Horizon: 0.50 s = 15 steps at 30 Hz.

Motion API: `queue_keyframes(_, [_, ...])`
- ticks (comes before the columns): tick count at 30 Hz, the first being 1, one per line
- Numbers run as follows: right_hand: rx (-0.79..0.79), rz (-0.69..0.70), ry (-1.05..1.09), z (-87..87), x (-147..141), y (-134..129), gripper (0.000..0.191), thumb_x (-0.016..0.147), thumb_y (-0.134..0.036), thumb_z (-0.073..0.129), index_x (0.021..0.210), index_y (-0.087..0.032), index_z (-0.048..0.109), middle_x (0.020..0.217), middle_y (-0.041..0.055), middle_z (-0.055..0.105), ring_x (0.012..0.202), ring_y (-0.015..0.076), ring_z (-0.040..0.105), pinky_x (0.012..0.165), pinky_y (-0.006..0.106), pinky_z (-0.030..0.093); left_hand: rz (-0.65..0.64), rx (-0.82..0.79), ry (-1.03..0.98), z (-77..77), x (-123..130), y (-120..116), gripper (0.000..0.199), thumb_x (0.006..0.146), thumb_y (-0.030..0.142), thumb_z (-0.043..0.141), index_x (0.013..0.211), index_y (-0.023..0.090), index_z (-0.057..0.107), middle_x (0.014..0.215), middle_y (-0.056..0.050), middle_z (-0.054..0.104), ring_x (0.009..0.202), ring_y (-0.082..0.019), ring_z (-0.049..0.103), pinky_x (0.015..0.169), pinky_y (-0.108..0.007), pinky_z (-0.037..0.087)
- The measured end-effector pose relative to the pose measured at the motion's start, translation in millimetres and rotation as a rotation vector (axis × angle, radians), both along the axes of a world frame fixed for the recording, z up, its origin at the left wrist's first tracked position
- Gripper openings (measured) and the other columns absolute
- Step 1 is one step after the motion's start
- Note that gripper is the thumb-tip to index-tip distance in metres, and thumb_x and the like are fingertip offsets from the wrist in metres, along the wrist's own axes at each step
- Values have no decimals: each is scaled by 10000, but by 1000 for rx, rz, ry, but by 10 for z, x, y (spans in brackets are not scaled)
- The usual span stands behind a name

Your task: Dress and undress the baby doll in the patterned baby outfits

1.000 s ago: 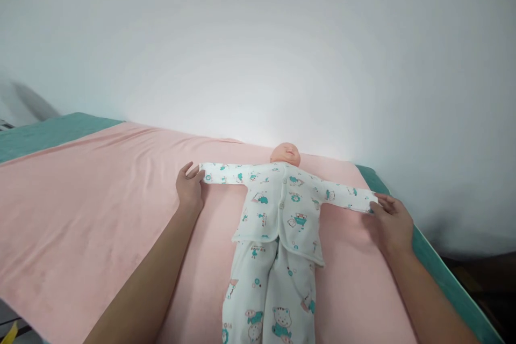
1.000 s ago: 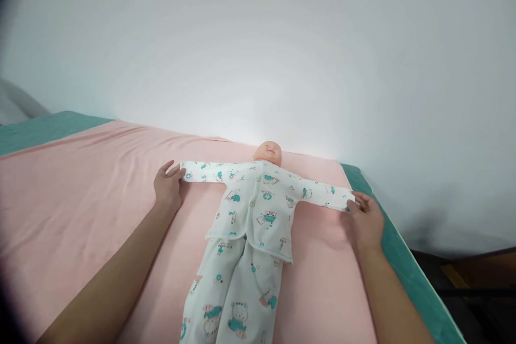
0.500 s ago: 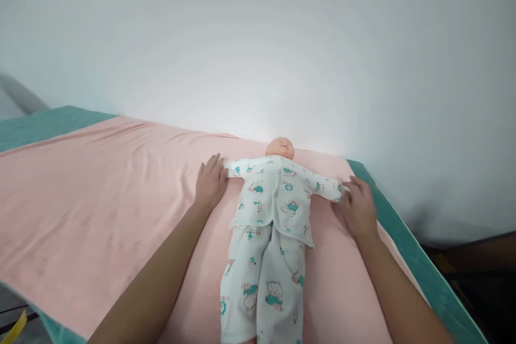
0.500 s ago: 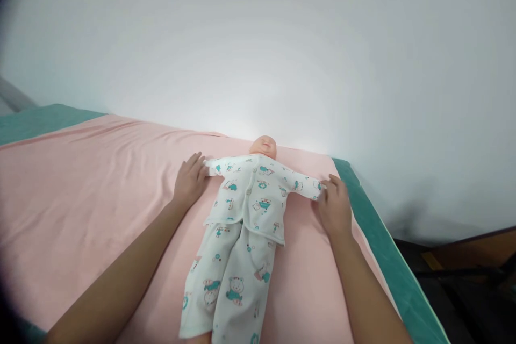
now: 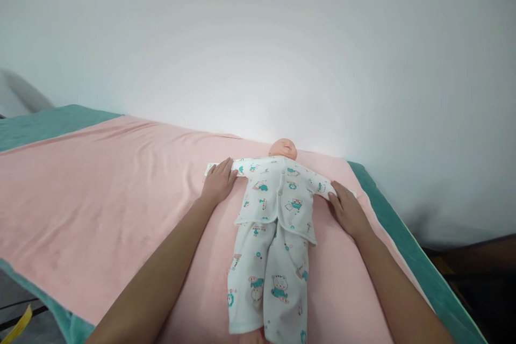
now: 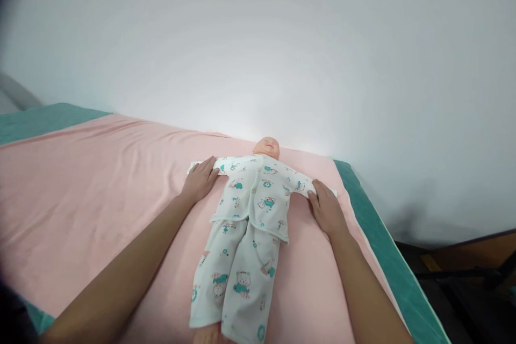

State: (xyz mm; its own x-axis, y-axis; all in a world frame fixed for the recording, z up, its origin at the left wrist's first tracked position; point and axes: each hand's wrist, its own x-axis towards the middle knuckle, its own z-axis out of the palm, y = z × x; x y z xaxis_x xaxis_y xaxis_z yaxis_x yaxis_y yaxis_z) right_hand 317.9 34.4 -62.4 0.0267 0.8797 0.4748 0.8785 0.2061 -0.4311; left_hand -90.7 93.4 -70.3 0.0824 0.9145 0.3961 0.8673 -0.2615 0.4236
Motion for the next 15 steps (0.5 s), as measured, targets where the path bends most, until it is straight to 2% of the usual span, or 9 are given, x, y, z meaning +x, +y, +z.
queue_keyframes(3, [76, -17, 20, 107, -97, -146, 476, 955, -507, 330, 1157, -177, 607, 1266, 147, 598, 1209, 276, 506, 1053, 445, 365, 32, 68, -85, 65, 49, -114, 481, 966, 388, 330, 1382, 185, 463, 1485, -102, 441, 1412, -233, 341, 1193, -442, 178])
queue_keyframes(6, [90, -200, 267, 184, -326, -370, 411, 928, -510, 402, 915, -188, 657, 980, 110, 676, 967, 261, 596, 889, 410, 466, 116, 105, -375, 104, 182, -365, 430, 958, 419, 335, 1204, 186, 600, 1306, -109, 604, 1286, -245, 487, 1119, -417, 335])
queue_keyframes(8, [3, -276, 581, 197, -537, -495, 374, 886, -515, 498, 827, -186, 666, 881, 83, 690, 877, 246, 621, 822, 386, 500, 152, -23, -703, 101, 311, -551, 430, 939, 490, 364, 1061, 192, 650, 1122, -98, 684, 1088, -247, 612, 986, -407, 464])
queue_keyframes(9, [-46, -267, 778, 195, -647, -535, 341, 862, -496, 551, 834, -181, 677, 893, 78, 701, 881, 240, 635, 822, 373, 514, 134, -103, -890, 95, 381, -632, 435, 920, 521, 399, 1005, 182, 658, 1062, -96, 698, 1020, -242, 638, 935, -395, 496])
queue_keyframes(12, [-150, -153, 1402, 182, -940, -550, 228, 803, -368, 665, 911, -170, 696, 1006, 69, 717, 962, 205, 659, 859, 293, 546, -52, -331, -1388, 95, 567, -778, 430, 846, 543, 548, 997, 155, 655, 1017, -99, 708, 959, -238, 666, 863, -364, 537])
queue_keyframes(13, [-169, -129, 1546, 185, -1015, -526, 203, 794, -328, 675, 923, -172, 695, 1016, 64, 718, 969, 191, 663, 854, 265, 554, -118, -417, -1497, 109, 613, -788, 433, 823, 534, 591, 1015, 151, 654, 1011, -101, 711, 951, -245, 672, 845, -364, 546])
queue_keyframes(15, [-205, -126, 1695, 214, -1127, -450, 164, 789, -273, 674, 921, -177, 692, 980, 56, 723, 931, 179, 675, 806, 245, 580, -215, -597, -1634, 159, 682, -754, 442, 802, 517, 632, 1036, 144, 659, 996, -111, 718, 935, -265, 681, 821, -381, 560])
